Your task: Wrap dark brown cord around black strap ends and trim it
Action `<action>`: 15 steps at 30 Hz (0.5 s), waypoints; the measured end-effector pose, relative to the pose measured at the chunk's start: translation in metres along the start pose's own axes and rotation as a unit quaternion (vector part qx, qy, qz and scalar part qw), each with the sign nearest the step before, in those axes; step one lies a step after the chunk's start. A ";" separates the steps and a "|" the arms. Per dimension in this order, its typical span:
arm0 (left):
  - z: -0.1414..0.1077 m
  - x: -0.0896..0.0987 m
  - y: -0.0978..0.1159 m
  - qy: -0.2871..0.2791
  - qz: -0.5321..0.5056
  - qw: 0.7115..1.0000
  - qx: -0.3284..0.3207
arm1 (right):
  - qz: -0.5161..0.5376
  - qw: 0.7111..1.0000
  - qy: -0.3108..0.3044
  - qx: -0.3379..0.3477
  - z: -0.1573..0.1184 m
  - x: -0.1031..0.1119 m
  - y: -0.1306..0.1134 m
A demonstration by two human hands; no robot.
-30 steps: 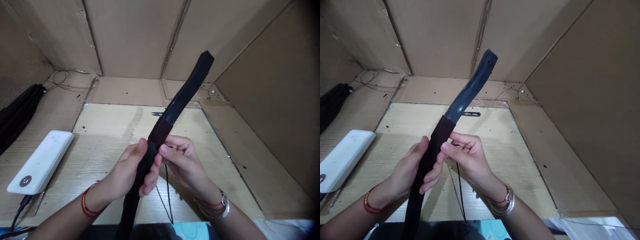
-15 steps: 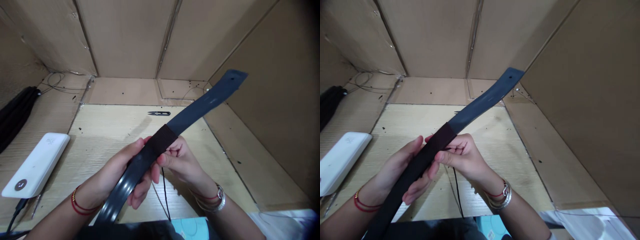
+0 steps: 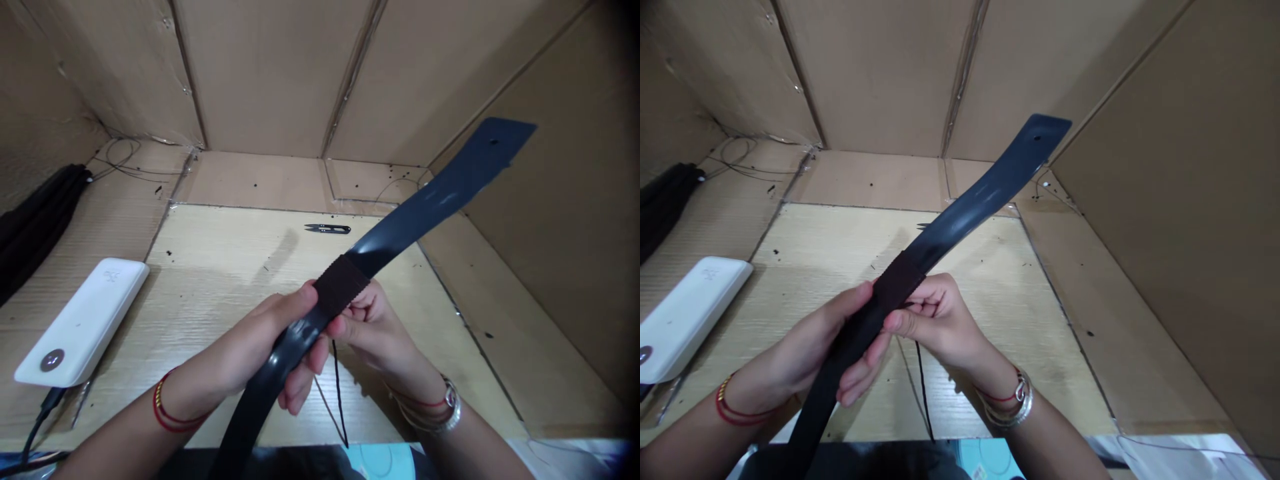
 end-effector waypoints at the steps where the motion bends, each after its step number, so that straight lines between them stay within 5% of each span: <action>1: 0.000 0.000 0.000 -0.004 -0.008 1.000 0.003 | 0.004 1.000 -0.006 0.003 0.000 -0.001 -0.001; 9: 0.003 0.011 -0.001 0.070 0.009 0.997 -0.014 | -0.038 0.999 -0.022 -0.014 0.001 0.001 0.004; 15: 0.001 0.012 -0.002 0.061 -0.010 0.998 -0.005 | -0.037 0.999 -0.017 -0.004 0.001 -0.003 0.001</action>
Point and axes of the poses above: each hand's wrist, its own z-axis towards the middle knuckle, its own x-axis out of the back of the hand, y = z × x, the point moved 10 cm from there along z, towards the middle knuckle, and after that the axes turned 10 degrees about x, right-handed, at the moved point
